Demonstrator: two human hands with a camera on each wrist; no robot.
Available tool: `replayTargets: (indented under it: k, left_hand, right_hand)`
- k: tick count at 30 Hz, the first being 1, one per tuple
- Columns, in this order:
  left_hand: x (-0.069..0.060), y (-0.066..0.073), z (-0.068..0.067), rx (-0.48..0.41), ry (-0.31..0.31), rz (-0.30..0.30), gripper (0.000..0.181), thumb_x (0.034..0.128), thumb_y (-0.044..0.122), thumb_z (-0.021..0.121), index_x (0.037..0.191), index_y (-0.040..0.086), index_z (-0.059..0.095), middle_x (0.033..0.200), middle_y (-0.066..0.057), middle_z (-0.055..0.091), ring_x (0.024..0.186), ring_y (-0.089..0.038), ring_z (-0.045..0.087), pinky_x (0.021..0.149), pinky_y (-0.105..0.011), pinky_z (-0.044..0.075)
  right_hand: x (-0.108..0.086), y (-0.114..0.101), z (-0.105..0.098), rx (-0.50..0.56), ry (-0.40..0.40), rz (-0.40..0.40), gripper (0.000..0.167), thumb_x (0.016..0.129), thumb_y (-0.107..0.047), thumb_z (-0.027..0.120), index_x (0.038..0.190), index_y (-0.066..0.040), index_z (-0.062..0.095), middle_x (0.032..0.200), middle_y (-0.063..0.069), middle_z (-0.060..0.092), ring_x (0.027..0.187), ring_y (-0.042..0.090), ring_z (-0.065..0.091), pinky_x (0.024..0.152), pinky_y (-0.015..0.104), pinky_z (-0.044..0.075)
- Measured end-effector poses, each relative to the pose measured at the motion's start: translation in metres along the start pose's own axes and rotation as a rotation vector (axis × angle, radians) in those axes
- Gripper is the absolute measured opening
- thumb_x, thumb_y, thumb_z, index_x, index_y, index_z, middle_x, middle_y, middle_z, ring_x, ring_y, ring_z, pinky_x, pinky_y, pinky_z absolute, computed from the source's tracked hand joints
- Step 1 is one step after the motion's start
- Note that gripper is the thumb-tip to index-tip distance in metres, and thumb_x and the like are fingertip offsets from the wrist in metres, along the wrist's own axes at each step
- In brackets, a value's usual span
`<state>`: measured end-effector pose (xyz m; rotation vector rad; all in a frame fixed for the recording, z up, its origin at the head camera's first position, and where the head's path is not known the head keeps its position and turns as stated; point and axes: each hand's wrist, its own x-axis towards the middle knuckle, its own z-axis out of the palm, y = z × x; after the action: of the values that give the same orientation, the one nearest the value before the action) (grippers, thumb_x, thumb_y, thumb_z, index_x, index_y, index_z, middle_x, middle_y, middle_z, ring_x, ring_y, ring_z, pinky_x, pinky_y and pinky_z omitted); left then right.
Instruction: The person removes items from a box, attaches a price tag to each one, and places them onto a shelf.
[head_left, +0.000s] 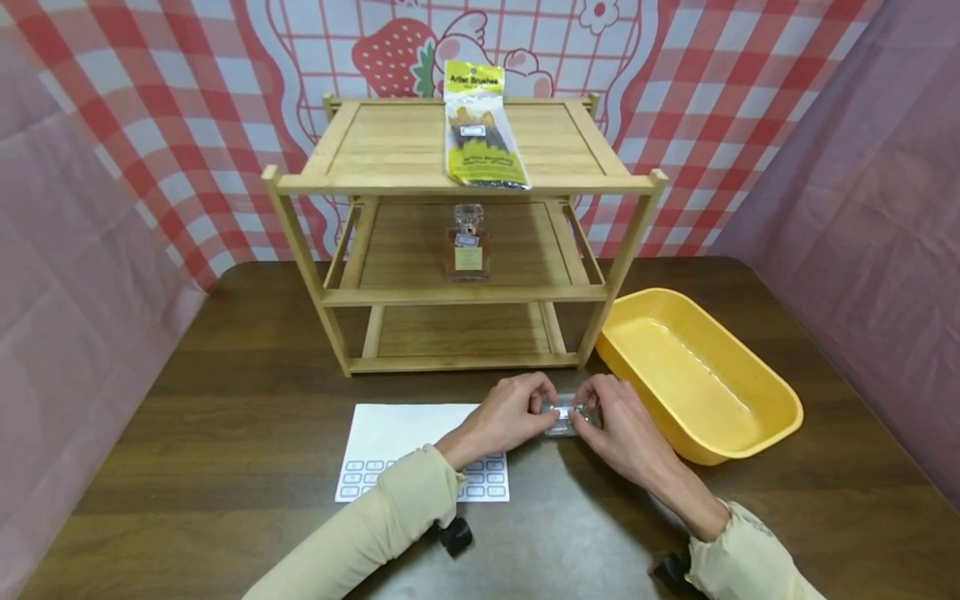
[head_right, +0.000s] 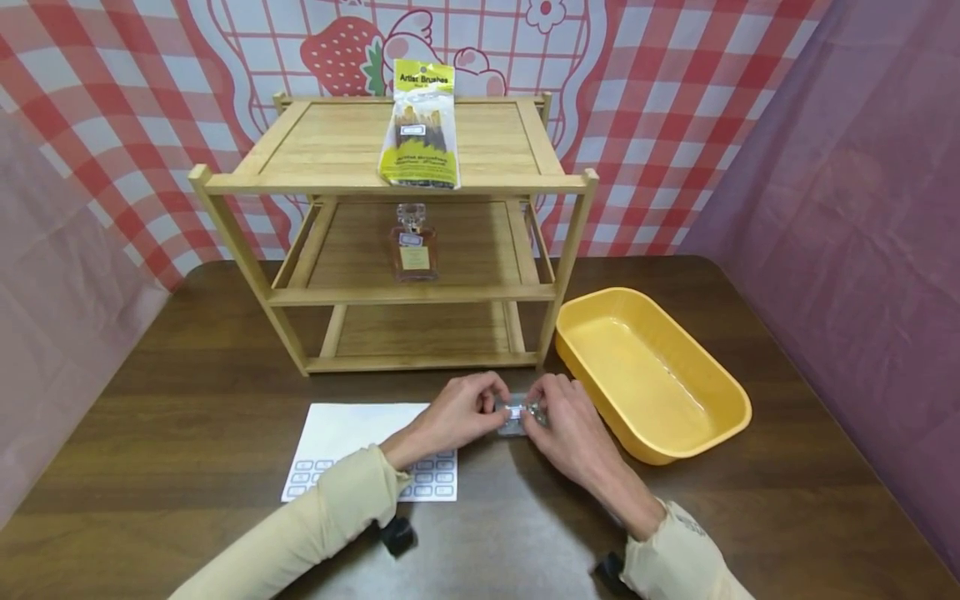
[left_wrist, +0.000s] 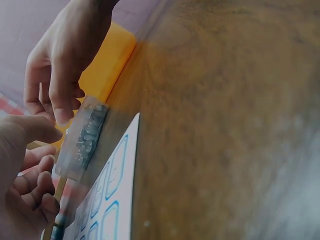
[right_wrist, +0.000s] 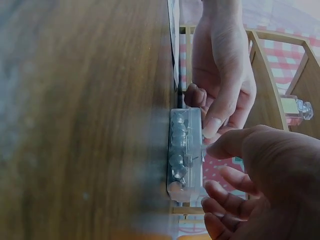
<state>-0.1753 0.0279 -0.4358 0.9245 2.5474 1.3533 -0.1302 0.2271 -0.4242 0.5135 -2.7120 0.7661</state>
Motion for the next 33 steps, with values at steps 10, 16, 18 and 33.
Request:
replayTargets:
  k: [10,16,18,33]
  left_hand:
    - [-0.006,0.003,-0.008,0.054,-0.013,-0.04,0.029,0.0912,0.021,0.08,0.114,0.01,0.067,0.102,0.0,0.06,0.085,-0.01,0.057,0.07,-0.02,0.052]
    - [-0.01,-0.001,-0.01,0.073,-0.052,-0.05,0.046,0.0896,0.031,0.082,0.127,0.01,0.066,0.119,-0.003,0.064,0.105,-0.016,0.062,0.087,-0.025,0.053]
    - [-0.01,-0.001,-0.009,0.084,-0.074,-0.038,0.052,0.0896,0.031,0.083,0.132,0.008,0.064,0.123,-0.006,0.066,0.108,-0.017,0.062,0.09,-0.026,0.053]
    - [-0.011,-0.004,-0.008,0.087,-0.108,0.063,0.055,0.0928,0.021,0.081,0.138,-0.001,0.061,0.129,-0.013,0.068,0.111,-0.02,0.065,0.095,-0.026,0.053]
  right_hand:
    - [-0.008,0.009,-0.004,0.045,-0.028,-0.037,0.046,0.084,-0.008,0.083,0.121,0.002,0.058,0.114,0.017,0.057,0.102,0.031,0.053,0.085,0.048,0.05]
    - [-0.011,0.013,-0.004,0.059,-0.067,-0.111,0.061,0.081,-0.005,0.087,0.133,0.004,0.057,0.126,0.022,0.056,0.109,0.036,0.058,0.092,0.057,0.054]
    - [-0.012,0.015,-0.004,0.058,-0.074,-0.132,0.064,0.08,-0.002,0.087,0.135,0.004,0.056,0.128,0.022,0.055,0.111,0.036,0.058,0.092,0.056,0.055]
    - [-0.01,0.022,-0.004,0.023,-0.116,-0.227,0.059,0.082,-0.002,0.087,0.134,0.009,0.061,0.126,0.017,0.061,0.106,0.029,0.066,0.087,0.048,0.059]
